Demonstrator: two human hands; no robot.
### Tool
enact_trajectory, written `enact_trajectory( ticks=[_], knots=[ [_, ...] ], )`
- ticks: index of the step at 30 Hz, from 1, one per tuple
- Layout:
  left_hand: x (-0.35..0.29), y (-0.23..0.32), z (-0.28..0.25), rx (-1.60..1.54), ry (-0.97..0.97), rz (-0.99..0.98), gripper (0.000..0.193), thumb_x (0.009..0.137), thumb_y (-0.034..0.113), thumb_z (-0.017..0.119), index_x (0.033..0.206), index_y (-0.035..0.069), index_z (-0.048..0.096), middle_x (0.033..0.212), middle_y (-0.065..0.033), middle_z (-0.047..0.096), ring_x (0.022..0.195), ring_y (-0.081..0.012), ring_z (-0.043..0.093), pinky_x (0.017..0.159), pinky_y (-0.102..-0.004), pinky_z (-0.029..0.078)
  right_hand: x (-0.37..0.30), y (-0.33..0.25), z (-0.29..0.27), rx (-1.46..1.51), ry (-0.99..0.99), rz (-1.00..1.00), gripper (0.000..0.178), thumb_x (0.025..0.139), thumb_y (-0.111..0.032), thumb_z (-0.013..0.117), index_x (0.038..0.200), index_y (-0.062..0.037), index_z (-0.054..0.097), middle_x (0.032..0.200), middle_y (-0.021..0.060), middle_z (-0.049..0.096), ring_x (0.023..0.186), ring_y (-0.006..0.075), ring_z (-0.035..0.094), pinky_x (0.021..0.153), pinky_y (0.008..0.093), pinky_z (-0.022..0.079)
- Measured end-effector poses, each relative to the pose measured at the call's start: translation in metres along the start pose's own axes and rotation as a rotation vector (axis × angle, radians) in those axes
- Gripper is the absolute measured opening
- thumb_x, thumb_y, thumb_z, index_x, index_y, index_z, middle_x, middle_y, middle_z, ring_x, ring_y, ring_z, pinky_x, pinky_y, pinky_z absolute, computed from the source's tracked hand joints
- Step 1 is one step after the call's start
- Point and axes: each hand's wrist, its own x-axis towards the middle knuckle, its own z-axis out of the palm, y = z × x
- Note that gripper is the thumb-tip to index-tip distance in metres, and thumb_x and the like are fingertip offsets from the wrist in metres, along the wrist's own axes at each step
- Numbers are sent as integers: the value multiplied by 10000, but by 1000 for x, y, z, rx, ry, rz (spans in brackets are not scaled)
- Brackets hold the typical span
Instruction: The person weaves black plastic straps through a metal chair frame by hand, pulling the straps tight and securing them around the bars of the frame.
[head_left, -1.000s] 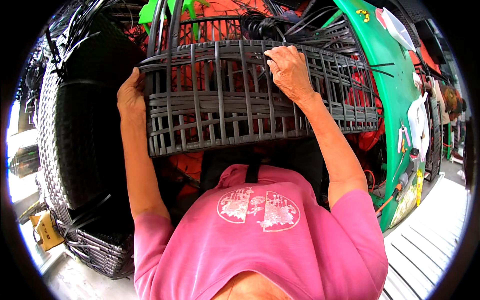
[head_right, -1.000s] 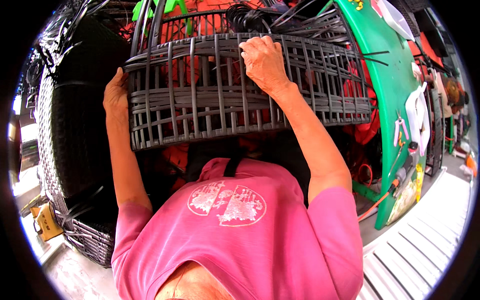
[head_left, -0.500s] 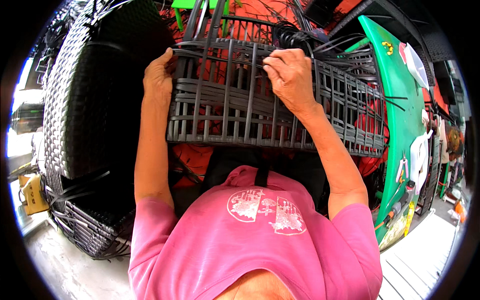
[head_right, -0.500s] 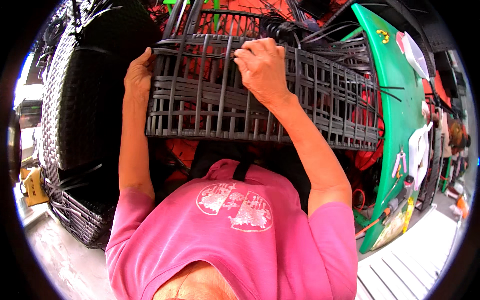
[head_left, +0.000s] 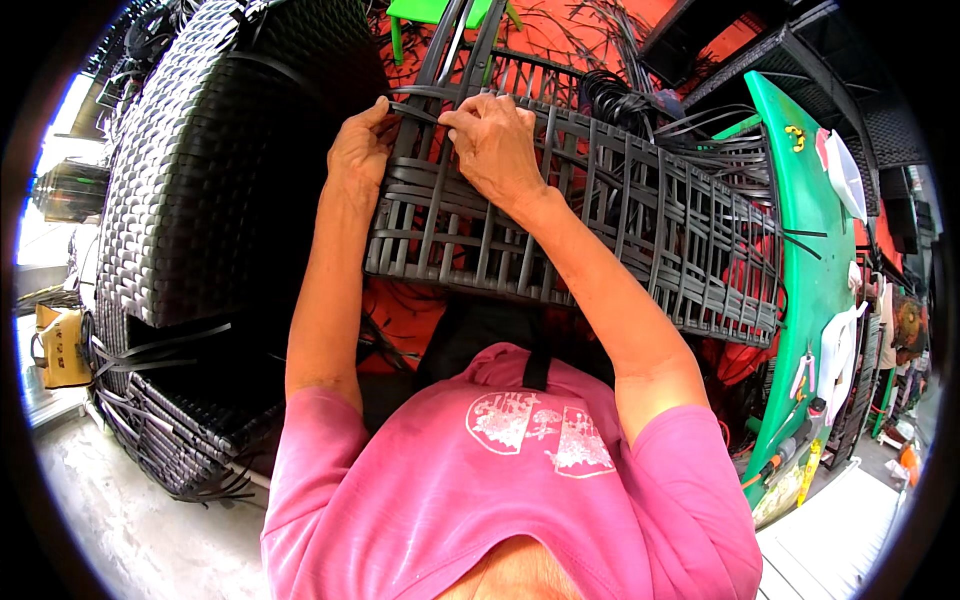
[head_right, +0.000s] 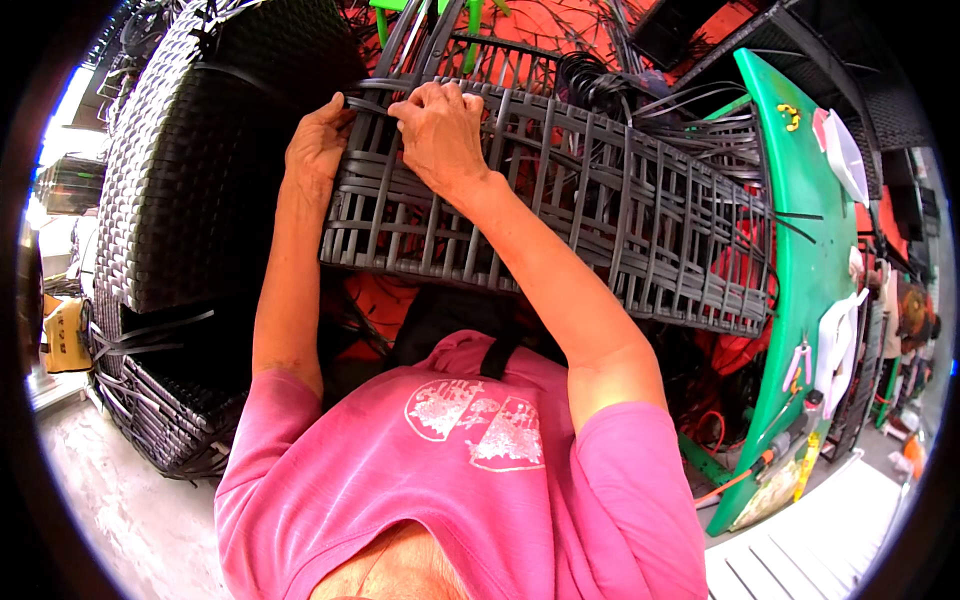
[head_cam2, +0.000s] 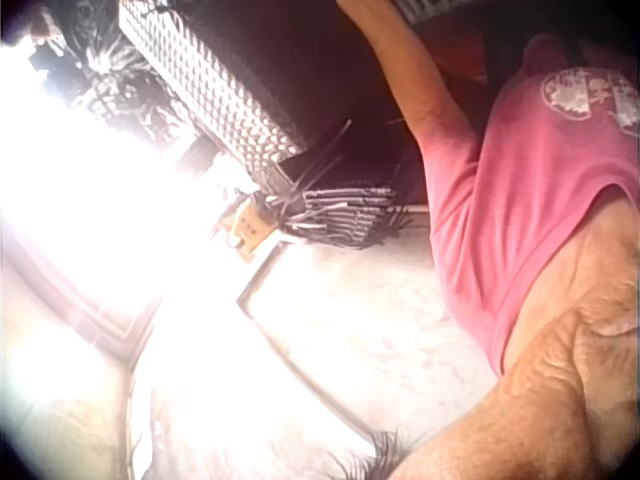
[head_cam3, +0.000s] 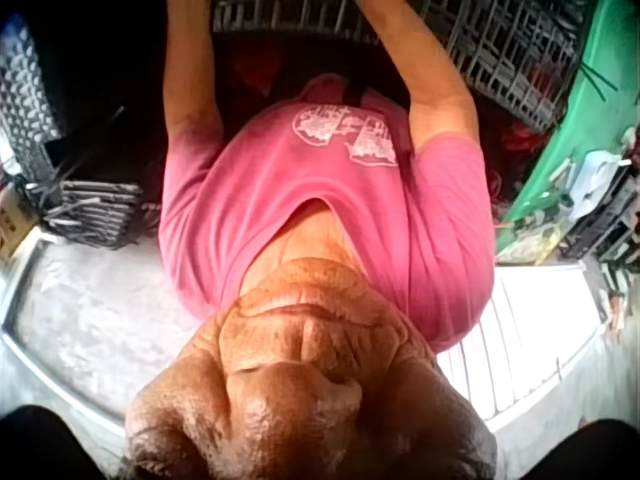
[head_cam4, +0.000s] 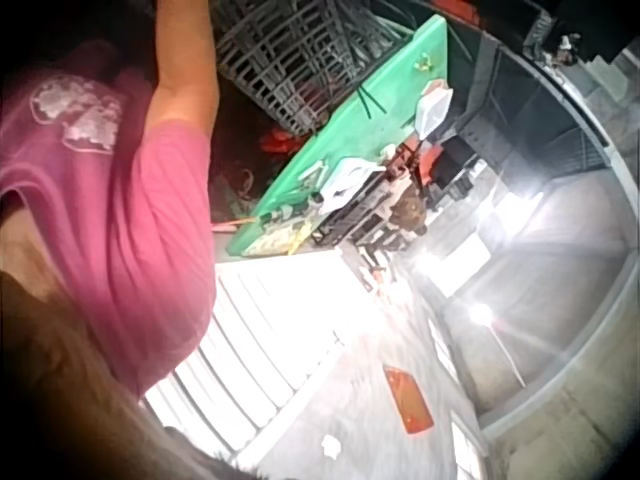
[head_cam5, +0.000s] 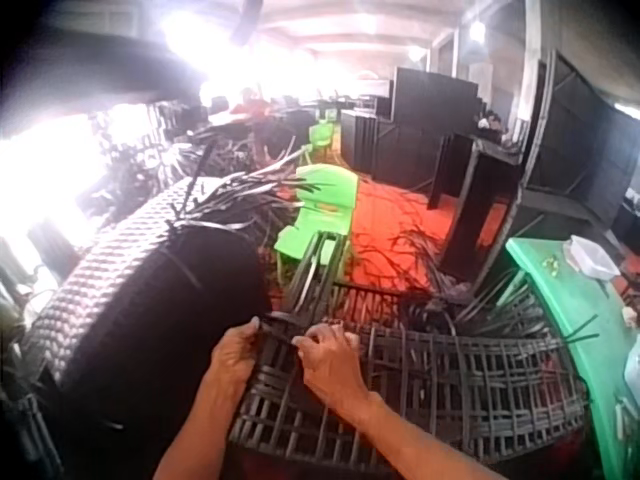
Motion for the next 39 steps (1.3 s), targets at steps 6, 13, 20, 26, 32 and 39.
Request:
enact_trajectory(
  ticks=[6,13,20,26,32,39],
  knots=[
    [-1,-4,-5,99,-70,32,259,839,198,674,961,-12,585,934,-124,565,878,-230,562,792,-373,523,-21,-16,-8,-71,76,-54,260,732,-36,599,976,-91,670,1034,88,608,979,267,535,839,408,376],
    [-13,-3,6,98,-21,163,144,843,142,659,907,16,634,902,-98,608,816,-194,578,739,-320,534,-26,0,-19,-44,128,226,210,782,-35,594,988,-47,633,1102,109,591,1030,285,480,850,423,360],
    [-30,3,22,355,-164,76,170,826,180,692,902,34,648,878,-70,629,827,-138,570,739,-290,503,-29,1,-14,-128,26,164,200,791,-128,650,969,-37,655,1227,142,519,1079,285,425,884,436,311],
    [2,18,-9,320,31,310,291,875,289,639,1023,46,576,985,-70,640,959,-209,564,863,-392,416,-34,1,-20,-218,21,130,320,801,-181,655,1080,-34,597,1200,139,534,1096,285,461,915,442,305],
    [32,26,-60,201,62,44,618,811,485,659,1192,33,480,1014,-96,634,1010,-242,550,887,-433,407,-36,0,-13,-228,34,136,279,830,-210,636,1043,-31,617,1205,148,531,1102,277,464,926,456,297],
    [22,-1,-19,325,-158,135,296,850,319,661,1006,67,658,1004,-42,631,927,-207,559,840,-353,438,-32,4,-11,-342,170,58,222,754,-259,622,874,-75,652,1033,101,568,979,245,507,813,436,347]
  ],
)
